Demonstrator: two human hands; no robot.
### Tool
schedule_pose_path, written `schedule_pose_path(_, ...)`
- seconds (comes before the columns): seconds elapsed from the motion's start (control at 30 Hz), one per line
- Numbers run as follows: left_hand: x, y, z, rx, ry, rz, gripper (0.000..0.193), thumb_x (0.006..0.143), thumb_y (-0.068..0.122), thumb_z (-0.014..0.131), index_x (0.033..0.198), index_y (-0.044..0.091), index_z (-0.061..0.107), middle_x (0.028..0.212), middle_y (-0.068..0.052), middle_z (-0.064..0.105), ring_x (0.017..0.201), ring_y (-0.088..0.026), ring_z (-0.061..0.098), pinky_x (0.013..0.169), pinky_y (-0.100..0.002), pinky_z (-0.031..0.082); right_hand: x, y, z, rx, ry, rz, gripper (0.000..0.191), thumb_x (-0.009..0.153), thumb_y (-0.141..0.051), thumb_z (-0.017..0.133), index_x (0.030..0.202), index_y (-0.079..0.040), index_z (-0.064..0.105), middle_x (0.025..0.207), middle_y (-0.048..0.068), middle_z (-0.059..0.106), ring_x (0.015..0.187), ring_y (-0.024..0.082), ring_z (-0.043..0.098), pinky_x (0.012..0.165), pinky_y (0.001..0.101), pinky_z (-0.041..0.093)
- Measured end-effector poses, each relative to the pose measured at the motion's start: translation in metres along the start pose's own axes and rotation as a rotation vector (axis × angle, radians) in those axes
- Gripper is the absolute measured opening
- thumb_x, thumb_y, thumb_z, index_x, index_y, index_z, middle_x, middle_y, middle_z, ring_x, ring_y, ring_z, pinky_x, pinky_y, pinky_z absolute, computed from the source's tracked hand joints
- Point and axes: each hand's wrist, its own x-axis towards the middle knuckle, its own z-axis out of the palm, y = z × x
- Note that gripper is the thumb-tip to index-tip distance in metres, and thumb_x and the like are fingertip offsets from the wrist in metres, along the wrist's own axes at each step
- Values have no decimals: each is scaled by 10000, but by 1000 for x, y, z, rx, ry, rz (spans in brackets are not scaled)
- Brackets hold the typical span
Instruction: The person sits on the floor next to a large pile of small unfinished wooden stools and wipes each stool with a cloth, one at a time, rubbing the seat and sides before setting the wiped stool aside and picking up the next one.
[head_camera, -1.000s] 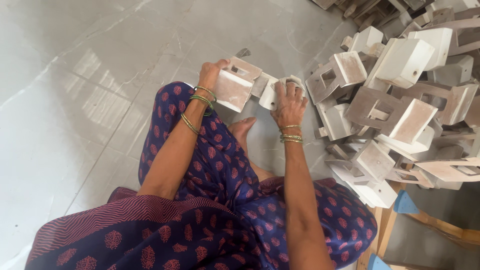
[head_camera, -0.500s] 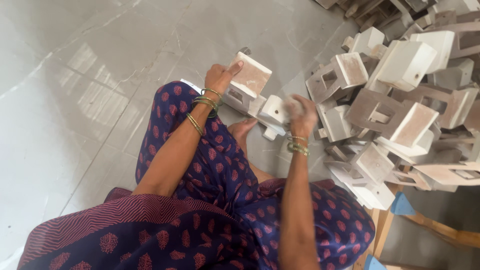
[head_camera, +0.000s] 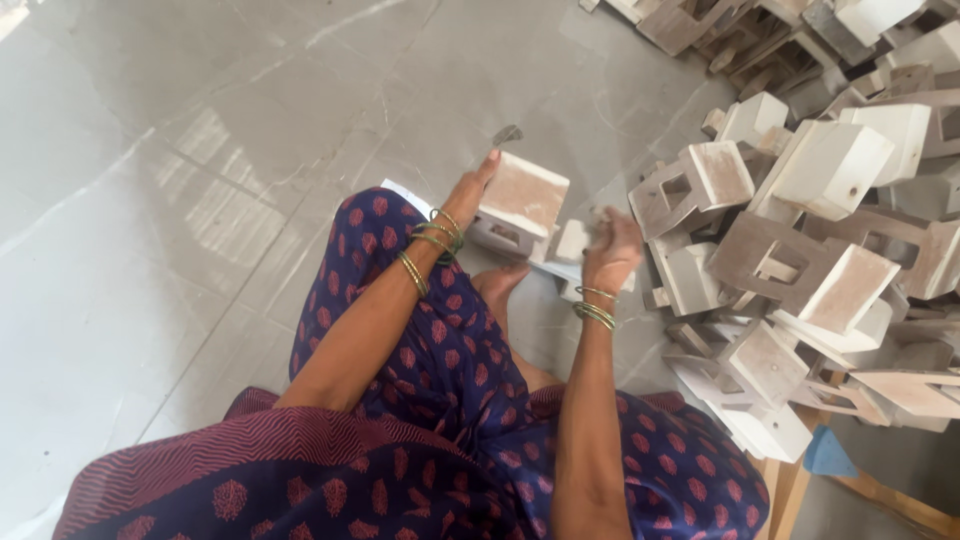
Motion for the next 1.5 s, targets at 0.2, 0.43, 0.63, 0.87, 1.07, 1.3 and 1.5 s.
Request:
schedule_pose_path(0.2, -1, 2, 3, -248, -217, -60, 1063, 857, 891, 309, 1344, 7, 645, 1172, -105, 696, 1087, -220, 561, 967, -395, 386, 27, -71, 17, 117, -68, -226, 228, 1000, -41, 611, 1213, -22, 690, 1272, 174, 699, 1225, 340, 638, 1081, 445, 489)
schedule_pose_path(0.43, -5, 1, -4, -394, -225, -55, 1199, 801, 953, 244, 1201, -70, 724, 1035, -133, 774, 954, -174, 726, 848, -302, 551, -15, -122, 23, -131, -365, -383, 493, 941, -42, 575, 1431, -89, 590, 1519, 193, 541, 1461, 335, 466, 1243, 513, 274)
schedule_pose_path(0.63, -6, 5, 4, -381, -228, -64, 1175, 778, 941, 268, 1272, -40, 687, 1179, -173, 743, 1062, -218, 699, 969, -337, 515, 3, -94, 8, -189, -366, -333, 554, 893, -51, 616, 1445, -66, 571, 1508, 220, 519, 1440, 374, 440, 1233, 520, 277)
schedule_pose_path(0.87, -12, 7, -2, -369, -130, 16, 1131, 732, 937, 317, 1402, 64, 582, 1336, -70, 647, 1200, -155, 604, 1020, -334, 468, -14, -117, 50, -161, -369, -452, 617, 820, 52, 555, 1424, -72, 590, 1510, 195, 550, 1436, 361, 479, 1242, 499, 316)
schedule_pose_path(1.07, -7, 0, 1, -90, 2, 37, 1014, 843, 874, 381, 1198, -15, 717, 1138, -143, 754, 1012, -216, 688, 904, -349, 517, -56, -33, -9, 132, -77, -197, 404, 986, 53, 496, 1382, 20, 571, 1383, 209, 616, 1271, 386, 584, 1098, 485, 445)
schedule_pose_path(1.3, -19, -2, 5, 182, -6, 62, 659, 833, 579, 694, 1053, -40, 737, 931, -148, 769, 879, -235, 735, 808, -357, 546, -56, 25, -58, 48, 129, 145, 302, 1045, -52, 528, 1328, -28, 631, 1283, 174, 698, 1191, 326, 677, 1067, 383, 526)
schedule_pose_path(1.5, -26, 1, 5, 48, -53, 149, 523, 866, 433, 734, 1076, -46, 731, 933, -130, 771, 845, -204, 735, 760, -325, 572, -69, -2, 2, -141, -130, -207, 554, 829, 20, 565, 1378, -43, 618, 1416, 262, 580, 1410, 425, 468, 1207, 549, 291)
